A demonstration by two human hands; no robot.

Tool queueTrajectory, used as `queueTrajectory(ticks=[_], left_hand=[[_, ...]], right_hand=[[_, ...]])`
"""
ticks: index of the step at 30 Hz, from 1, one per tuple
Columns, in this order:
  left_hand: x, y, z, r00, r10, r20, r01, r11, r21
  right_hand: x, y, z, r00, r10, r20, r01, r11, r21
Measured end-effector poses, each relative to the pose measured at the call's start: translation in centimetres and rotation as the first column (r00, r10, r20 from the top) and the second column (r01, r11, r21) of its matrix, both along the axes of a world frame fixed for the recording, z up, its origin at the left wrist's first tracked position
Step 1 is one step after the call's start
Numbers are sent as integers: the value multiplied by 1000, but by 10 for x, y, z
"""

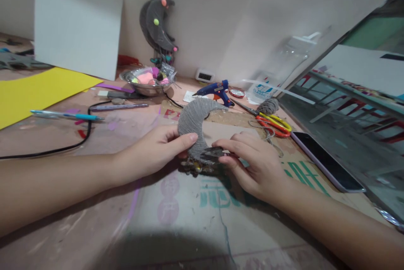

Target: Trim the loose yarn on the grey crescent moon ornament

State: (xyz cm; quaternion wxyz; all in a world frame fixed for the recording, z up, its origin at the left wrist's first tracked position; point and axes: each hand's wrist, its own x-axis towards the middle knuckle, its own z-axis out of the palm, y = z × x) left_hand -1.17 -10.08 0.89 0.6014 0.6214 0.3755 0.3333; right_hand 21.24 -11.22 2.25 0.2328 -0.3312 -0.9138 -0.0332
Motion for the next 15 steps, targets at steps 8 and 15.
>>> queueTrajectory(ticks=[8,15], left_hand=[[1,-1,3,1000,-6,14,6,1000,3],[0,0,3,1000,7,-3,-7,999,41]], right_hand=[[1,0,-2,1000,-8,28,8,1000,-5],[0,2,-2,998,-22,53,20,999,33]])
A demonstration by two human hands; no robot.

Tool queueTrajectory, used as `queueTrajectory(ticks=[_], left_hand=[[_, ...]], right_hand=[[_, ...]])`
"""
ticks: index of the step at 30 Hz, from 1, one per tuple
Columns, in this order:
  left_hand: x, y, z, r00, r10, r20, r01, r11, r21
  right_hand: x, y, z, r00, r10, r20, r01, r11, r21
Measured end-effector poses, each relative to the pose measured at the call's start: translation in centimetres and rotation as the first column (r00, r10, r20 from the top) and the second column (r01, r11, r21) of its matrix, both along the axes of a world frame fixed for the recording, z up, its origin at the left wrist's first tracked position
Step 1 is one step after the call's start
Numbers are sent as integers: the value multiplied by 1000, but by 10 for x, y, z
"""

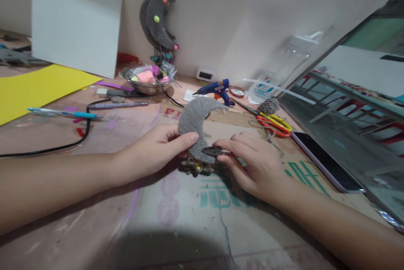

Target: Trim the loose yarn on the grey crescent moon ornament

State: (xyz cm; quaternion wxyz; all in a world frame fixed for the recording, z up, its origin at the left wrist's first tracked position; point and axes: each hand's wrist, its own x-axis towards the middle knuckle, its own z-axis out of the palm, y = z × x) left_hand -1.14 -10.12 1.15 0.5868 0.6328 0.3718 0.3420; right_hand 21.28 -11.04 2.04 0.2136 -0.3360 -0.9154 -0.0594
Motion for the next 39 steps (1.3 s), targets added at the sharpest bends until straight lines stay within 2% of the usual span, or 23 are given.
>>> queueTrajectory(ticks=[6,14,23,29,35,39], left_hand=[[-1,2,-3,1000,-20,7,20,1000,-1],[0,1,-4,998,-40,50,41,999,-25],[0,0,-3,999,-32,12,33,999,-42],[0,1,-4,999,-25,37,27,998,-50],[1,2,-8,997,1,82,3,999,-43],[1,2,-7,993,-32,115,37,999,-39]], right_hand=[[0,-1,2,999,15,42,-19,996,90],[-1,0,-1,999,17,29,-18,999,27],[-1,0,-2,999,31,13,-31,999,17],[-1,-1,0,998,-4,-59,2,999,-43],[-1,-2,0,1000,-7,-18,6,999,-34],[-3,-1,1,1000,3,-8,-3,1000,-11]])
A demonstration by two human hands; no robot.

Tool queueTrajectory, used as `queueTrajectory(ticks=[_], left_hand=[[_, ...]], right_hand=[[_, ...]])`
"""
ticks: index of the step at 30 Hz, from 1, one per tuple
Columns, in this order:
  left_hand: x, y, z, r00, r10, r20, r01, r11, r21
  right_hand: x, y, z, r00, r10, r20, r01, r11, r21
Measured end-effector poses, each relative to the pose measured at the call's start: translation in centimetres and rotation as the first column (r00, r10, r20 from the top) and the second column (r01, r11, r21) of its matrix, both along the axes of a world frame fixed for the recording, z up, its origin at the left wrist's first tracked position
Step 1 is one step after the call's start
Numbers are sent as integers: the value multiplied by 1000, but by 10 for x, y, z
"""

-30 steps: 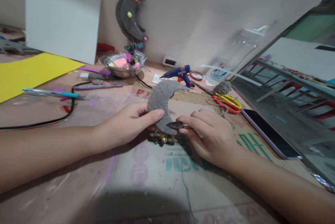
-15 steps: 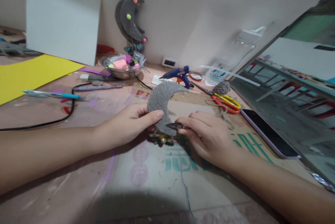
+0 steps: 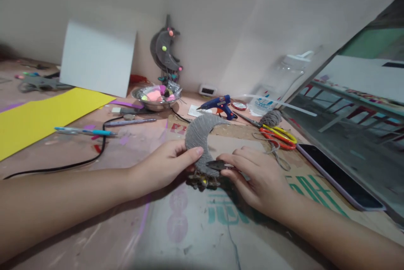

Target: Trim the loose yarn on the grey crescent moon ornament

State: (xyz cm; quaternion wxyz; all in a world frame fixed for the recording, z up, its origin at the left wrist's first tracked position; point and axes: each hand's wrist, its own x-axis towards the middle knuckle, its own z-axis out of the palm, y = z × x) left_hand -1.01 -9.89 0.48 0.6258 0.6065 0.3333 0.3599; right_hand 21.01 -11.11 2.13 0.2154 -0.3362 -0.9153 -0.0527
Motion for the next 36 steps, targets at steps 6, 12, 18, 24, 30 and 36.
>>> queueTrajectory(ticks=[6,12,18,24,30,36], left_hand=[[-1,1,-2,999,10,-40,-10,1000,4],[-2,2,-4,997,-2,-81,5,999,38],[0,2,-4,999,-9,-43,10,1000,3],[0,2,-5,1000,-7,-13,7,1000,1],[-2,5,-5,992,58,-113,-44,992,122],[-2,3,4,968,-13,-252,52,987,150]], right_hand=[[0,0,-1,1000,13,17,-13,1000,2],[0,2,-4,999,17,41,-19,999,35],[1,2,-3,999,1,-32,-2,999,-44],[0,0,-1,955,-167,-246,88,949,-302],[-13,0,1,901,-315,-299,29,730,-683],[-16,-4,3,866,-366,-340,-18,658,-752]])
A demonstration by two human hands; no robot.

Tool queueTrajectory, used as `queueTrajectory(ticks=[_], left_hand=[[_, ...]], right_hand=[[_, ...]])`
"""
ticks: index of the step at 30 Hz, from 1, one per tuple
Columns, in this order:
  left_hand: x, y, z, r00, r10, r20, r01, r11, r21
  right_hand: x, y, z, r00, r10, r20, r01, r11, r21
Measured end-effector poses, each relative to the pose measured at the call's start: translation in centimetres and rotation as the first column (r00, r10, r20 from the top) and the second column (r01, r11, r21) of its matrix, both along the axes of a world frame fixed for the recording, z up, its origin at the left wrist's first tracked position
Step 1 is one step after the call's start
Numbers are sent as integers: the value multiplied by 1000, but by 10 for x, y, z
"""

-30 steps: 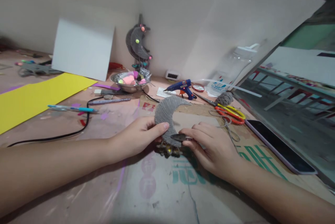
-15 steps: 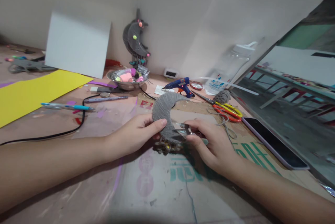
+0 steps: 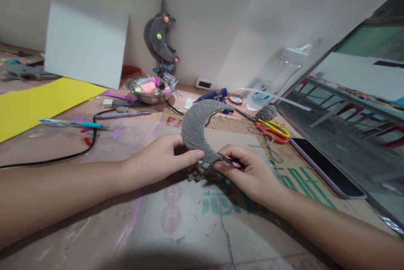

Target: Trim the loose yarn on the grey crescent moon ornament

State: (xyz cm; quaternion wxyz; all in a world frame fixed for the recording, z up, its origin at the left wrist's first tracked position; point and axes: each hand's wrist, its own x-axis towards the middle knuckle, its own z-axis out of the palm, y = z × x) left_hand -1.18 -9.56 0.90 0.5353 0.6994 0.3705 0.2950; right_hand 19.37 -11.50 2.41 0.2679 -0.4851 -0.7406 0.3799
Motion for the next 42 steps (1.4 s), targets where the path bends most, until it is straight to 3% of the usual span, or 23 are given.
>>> queueTrajectory(ticks=[7,15,20,25,31,36,42], left_hand=[[1,-2,3,999,17,-34,-16,1000,18],[1,0,-4,991,30,133,-22,998,-62],[1,0,-5,973,118,197,-84,981,-175],[2,1,-6,955,101,280,-44,979,-201],[2,0,-5,979,13,201,15,990,-139],[1,-2,0,997,16,76,-11,998,-60],[0,-2,-1,999,5,47,-6,1000,5]], right_hand=[[4,0,-2,997,70,-27,-70,998,11],[8,-1,-2,997,73,10,-73,997,-2],[7,-1,-2,996,82,17,-82,997,-2],[6,0,-1,996,84,4,-84,996,23],[5,2,1,996,54,-65,-51,998,48],[4,1,0,996,52,-70,-45,995,91],[-4,-1,1,999,13,-50,-19,992,-122]])
